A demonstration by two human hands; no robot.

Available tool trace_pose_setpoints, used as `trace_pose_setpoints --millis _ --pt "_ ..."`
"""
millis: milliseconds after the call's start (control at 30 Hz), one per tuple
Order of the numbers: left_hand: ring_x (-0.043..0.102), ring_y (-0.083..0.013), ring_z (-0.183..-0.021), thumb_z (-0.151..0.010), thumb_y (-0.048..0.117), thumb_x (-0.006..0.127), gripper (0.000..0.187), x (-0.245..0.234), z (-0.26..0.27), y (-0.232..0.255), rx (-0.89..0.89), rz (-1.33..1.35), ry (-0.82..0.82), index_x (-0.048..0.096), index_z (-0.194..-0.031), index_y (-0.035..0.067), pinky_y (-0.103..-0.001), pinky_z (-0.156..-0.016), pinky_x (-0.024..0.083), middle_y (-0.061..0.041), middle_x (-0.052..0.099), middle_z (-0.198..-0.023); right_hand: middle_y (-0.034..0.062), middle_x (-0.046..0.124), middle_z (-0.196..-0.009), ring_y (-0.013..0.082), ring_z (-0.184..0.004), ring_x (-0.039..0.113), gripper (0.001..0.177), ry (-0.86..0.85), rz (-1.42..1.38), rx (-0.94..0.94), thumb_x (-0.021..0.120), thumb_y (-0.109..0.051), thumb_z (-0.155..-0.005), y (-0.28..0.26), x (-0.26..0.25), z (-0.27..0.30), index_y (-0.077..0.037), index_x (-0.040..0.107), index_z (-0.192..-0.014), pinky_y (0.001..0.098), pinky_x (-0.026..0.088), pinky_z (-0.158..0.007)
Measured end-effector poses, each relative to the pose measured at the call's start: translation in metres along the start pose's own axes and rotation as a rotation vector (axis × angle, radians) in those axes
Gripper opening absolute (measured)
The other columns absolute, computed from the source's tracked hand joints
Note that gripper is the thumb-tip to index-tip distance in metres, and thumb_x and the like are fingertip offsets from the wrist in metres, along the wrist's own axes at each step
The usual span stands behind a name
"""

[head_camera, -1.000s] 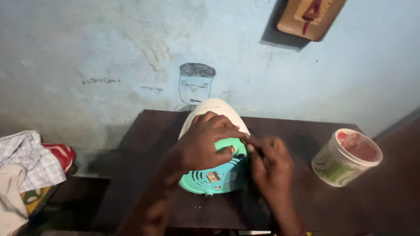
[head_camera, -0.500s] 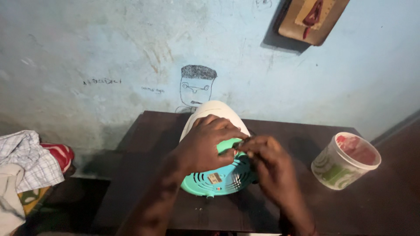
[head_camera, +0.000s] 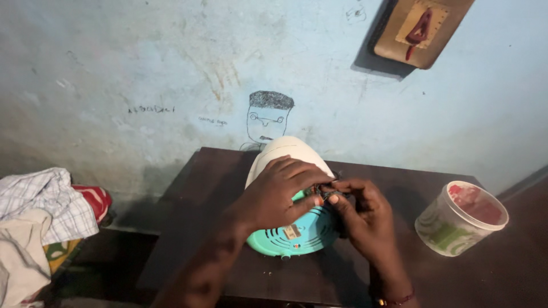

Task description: The person disassembles the base of a blender, removes internal components, and places them into a small container. They then reattach a fabric cover and reassemble the blender base.

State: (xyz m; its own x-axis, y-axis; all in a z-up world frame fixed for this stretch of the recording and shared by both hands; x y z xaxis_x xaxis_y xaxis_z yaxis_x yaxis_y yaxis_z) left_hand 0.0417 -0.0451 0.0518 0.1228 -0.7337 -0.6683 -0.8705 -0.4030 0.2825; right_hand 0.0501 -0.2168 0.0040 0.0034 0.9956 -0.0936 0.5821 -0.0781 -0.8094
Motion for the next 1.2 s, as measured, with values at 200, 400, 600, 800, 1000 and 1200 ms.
trace_pose_setpoints --millis 200,400,600,800,1000,1200 --pt "0.067 -0.0310 -0.096 -0.092 0.020 0.072 0.017 -0.001 -0.020 0.003 -0.142 0.061 0.036 0.065 -0.101 0.007 -0.044 -0.086 0.051 -0.010 0.069 -0.098 0.0041 0.070 -0.104 0.0099 -0.086 0.064 0.014 0.122 0.086 0.054 0.075 -0.007 -0.090 0.014 -0.017 -0.003 -0.002 0.075 -0.102 0.0251 0.053 -0.071" --pt "0.063 -0.0317 -0.106 -0.092 0.021 0.072 0.017 0.007 -0.033 0.005 -0.291 0.000 -0.100 0.066 -0.100 0.008 -0.045 -0.089 0.048 -0.011 0.065 -0.105 0.0032 0.068 -0.098 0.0090 -0.084 0.064 0.016 0.146 0.184 0.019 0.074 -0.009 -0.091 0.014 -0.023 0.010 -0.004 0.078 -0.105 0.0236 0.053 -0.071" --pt "0.062 -0.0271 -0.109 -0.087 0.018 0.072 0.020 0.016 -0.039 0.011 -0.098 0.048 -0.238 0.066 -0.104 0.009 -0.046 -0.100 0.045 -0.008 0.068 -0.106 0.0030 0.067 -0.098 0.0080 -0.082 0.061 0.016 0.159 0.113 -0.005 0.074 -0.010 -0.092 0.018 -0.026 0.017 -0.004 0.076 -0.107 0.0233 0.050 -0.070" --pt "0.063 -0.0240 -0.097 -0.089 0.015 0.075 0.024 0.017 -0.041 0.003 -0.188 0.077 -0.213 0.076 -0.112 0.009 -0.039 -0.084 0.054 -0.011 0.062 -0.099 0.0047 0.068 -0.090 0.0119 -0.073 0.060 0.020 0.266 0.324 -0.213 0.077 -0.008 -0.089 -0.001 -0.020 0.022 -0.004 0.076 -0.108 0.0253 0.047 -0.061" --pt "0.067 -0.0213 -0.085 -0.083 0.010 0.078 0.016 0.005 -0.039 0.004 -0.100 0.091 0.002 0.072 -0.096 0.003 -0.032 -0.072 0.054 -0.010 0.062 -0.099 0.0087 0.068 -0.095 0.0148 -0.082 0.066 0.021 0.313 0.489 -0.373 0.076 -0.006 -0.089 -0.017 -0.004 0.040 -0.003 0.072 -0.110 0.0257 0.051 -0.066" --pt "0.064 -0.0234 -0.105 -0.073 0.008 0.079 0.015 0.009 -0.026 0.010 -0.068 0.211 -0.088 0.066 -0.079 0.005 -0.034 -0.083 0.054 -0.009 0.064 -0.116 0.0071 0.072 -0.086 0.0112 -0.064 0.060 0.015 0.357 0.388 -0.141 0.077 -0.006 -0.087 -0.002 -0.006 0.048 -0.005 0.077 -0.102 0.0257 0.046 -0.055"
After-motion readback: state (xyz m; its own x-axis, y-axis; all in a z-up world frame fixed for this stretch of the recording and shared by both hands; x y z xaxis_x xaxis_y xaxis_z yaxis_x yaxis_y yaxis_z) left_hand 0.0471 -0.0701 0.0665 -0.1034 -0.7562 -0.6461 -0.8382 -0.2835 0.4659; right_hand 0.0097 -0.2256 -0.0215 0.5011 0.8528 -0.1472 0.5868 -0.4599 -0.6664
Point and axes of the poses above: each hand's wrist, its own z-axis away from the middle knuckle, its own x-axis out of the palm, y = z × x, the point moved 8 cm from there along -z, towards the middle knuckle
